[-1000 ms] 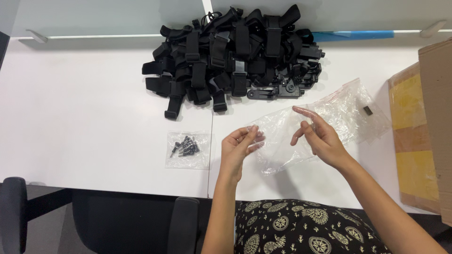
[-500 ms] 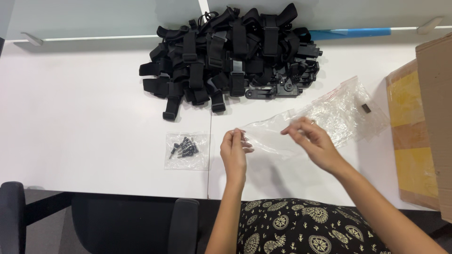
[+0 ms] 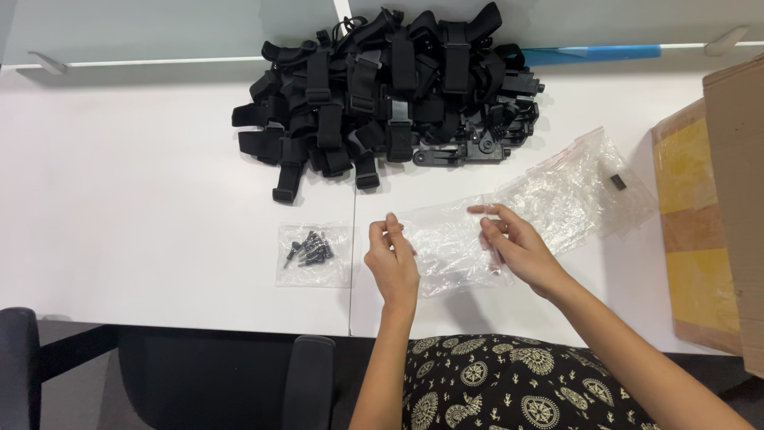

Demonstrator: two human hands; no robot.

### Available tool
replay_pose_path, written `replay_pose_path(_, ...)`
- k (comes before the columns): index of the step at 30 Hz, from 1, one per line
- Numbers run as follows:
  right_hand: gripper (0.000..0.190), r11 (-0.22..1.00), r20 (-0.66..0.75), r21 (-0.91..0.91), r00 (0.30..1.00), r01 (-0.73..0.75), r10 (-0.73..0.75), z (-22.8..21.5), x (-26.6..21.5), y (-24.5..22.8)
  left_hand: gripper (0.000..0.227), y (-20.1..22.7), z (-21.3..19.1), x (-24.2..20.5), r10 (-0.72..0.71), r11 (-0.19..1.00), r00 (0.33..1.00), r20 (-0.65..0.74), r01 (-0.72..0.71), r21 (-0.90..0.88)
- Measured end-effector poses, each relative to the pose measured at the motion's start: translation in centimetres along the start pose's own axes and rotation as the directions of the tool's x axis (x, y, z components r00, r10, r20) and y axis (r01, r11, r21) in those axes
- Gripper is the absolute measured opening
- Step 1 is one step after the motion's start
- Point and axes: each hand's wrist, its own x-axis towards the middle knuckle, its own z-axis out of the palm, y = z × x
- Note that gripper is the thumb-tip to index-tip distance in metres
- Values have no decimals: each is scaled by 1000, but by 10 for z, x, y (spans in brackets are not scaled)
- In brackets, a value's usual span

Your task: The person removes a black plastic camera mount component from a small bag, inserts a small metal pin or screw into the side of the mount by hand, and places the assembled unit onto a desk next to other mounts.

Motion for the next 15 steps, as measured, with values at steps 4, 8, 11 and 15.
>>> replay_pose_path(4, 41, 967, -30, -166, 979, 194, -202, 3, 0, 1, 45, -9, 2, -3, -97, 995, 994, 56, 95, 29)
replay_pose_path(8, 41, 982, -44, -174, 996, 70, -79, 7, -2, 0, 47, -18, 0, -3, -165, 986, 983, 82, 164, 11)
replay_pose_path(11, 42, 979, -30, -174, 994, 103, -110, 9, -3, -4, 48, -26, 2, 0, -191, 982, 978, 87, 189, 31)
replay_pose_path(15, 43, 960, -9, -255, 993, 114, -121, 10, -5, -5, 48, -44, 7, 3, -280, 960, 956, 86, 278, 38)
